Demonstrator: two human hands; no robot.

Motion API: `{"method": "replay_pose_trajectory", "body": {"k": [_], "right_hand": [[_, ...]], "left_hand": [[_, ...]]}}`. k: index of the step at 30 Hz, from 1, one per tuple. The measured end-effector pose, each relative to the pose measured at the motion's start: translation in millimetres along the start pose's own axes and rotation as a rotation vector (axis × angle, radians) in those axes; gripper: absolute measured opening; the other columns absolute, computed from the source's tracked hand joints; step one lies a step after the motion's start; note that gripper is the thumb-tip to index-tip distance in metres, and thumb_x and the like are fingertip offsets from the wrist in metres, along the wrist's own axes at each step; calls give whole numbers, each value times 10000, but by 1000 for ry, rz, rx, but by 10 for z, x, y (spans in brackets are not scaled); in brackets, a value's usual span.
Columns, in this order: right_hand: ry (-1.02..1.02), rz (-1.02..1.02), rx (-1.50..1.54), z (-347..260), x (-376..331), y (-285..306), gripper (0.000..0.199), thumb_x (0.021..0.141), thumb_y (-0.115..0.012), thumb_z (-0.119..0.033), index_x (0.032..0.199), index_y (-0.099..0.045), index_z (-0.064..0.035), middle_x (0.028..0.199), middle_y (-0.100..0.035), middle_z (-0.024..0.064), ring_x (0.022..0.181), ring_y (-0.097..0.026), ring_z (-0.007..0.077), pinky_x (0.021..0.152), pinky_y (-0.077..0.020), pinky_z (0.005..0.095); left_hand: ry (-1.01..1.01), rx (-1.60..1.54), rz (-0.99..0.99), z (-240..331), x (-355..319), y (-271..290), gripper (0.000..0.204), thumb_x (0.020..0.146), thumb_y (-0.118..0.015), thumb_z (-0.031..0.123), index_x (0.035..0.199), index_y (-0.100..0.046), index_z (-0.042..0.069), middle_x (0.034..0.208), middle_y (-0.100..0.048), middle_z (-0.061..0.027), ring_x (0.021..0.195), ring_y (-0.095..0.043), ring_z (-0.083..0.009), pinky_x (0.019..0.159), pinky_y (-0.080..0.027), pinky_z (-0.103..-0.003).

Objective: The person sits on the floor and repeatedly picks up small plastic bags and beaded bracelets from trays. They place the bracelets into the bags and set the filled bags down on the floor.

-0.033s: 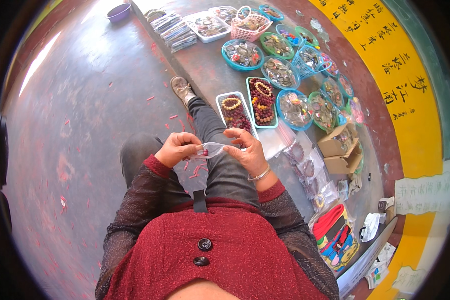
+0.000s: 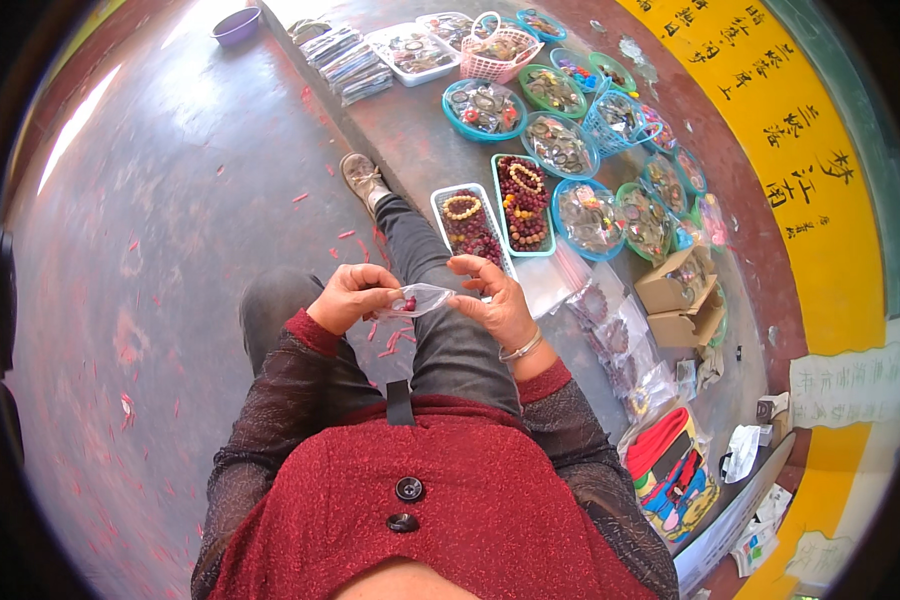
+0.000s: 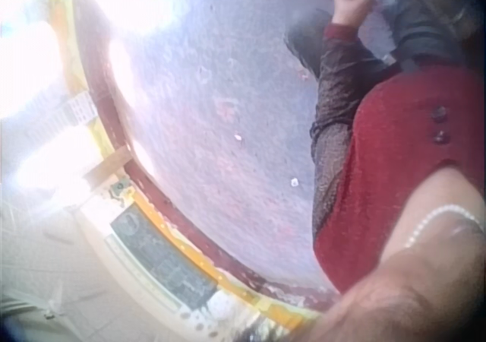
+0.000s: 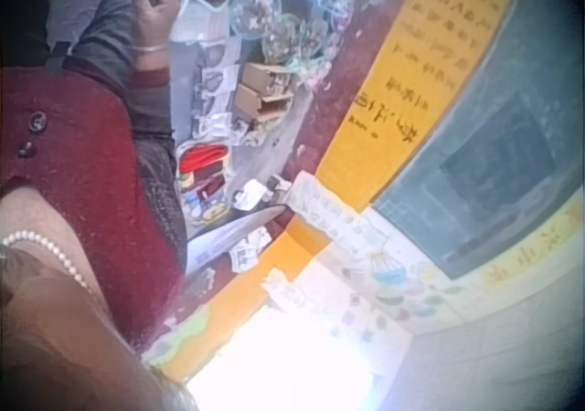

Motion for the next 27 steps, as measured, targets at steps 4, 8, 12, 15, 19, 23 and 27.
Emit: {"method": "replay_pose_trajectory", "body": {"k": [4, 8, 12, 15, 19, 23, 27], "right_hand": [[-105, -234, 198, 292, -40, -215, 747, 693, -763, -141, 1324, -375, -44, 1302, -454, 88, 1209, -420, 191, 1002, -338, 317], [-145, -354, 197, 469, -37, -512, 630, 704, -740, -94, 1259, -452, -22, 1204, -523, 72, 1121, -487, 175, 971, -371, 311], [-242, -369, 257, 697, -62, -721, 330, 769, -682, -64, 1078, -593, 9, 938, -641, 41, 898, -591, 141, 830, -458, 287], [-355, -359, 490, 650, -127, -811, 237, 834, -618, -69, 1053, -602, 19, 854, -655, 72, 765, -631, 149, 710, -508, 282], [-320, -178, 633, 288, -91, -640, 256, 853, -603, -96, 1083, -587, 17, 867, -652, 74, 763, -634, 143, 690, -517, 253], [-286, -6, 649, 328, -41, -371, 267, 861, -596, -103, 1106, -579, 2, 896, -641, 50, 745, -622, 123, 686, -519, 253], [-332, 55, 654, 443, -46, -291, 274, 853, -597, -75, 1113, -575, 9, 1003, -629, 60, 855, -609, 136, 766, -498, 283]], "left_hand": [[-9, -185, -75, 21, -32, 7, 65, 810, -625, 73, 851, -642, 25, 666, -582, 17, 543, -502, -51, 468, -370, -183], [26, -442, -136, -86, -18, -9, 64, 813, -622, 54, 865, -627, 17, 708, -603, -18, 581, -546, -92, 500, -415, -217], [-37, -582, -152, -98, 34, 52, 91, 846, -585, 75, 899, -612, 6, 788, -620, -60, 677, -587, -137, 605, -469, -262], [-162, -608, 35, -18, 73, 244, 240, 905, -515, 211, 973, -596, -4, 888, -626, -96, 801, -597, -170, 731, -472, -295], [-5, -544, 170, -197, 173, 323, 586, 922, -383, 502, 1145, -523, -22, 1055, -600, -109, 958, -569, -192, 887, -414, -323], [67, -419, -61, -235, 170, -20, 505, 898, -516, 352, 1237, -461, -19, 1106, -583, -118, 958, -576, -193, 850, -461, -340], [111, -459, -71, -274, 110, -186, 342, 834, -600, 76, 1152, -517, -14, 1039, -598, -94, 874, -605, -194, 720, -524, -339]]}}
Point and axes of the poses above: each hand's wrist, its own x-axis towards the middle knuckle, its own y-axis out of the back of the hand, z = x × y, the point moved 10 cm from there along x, towards the middle knuckle
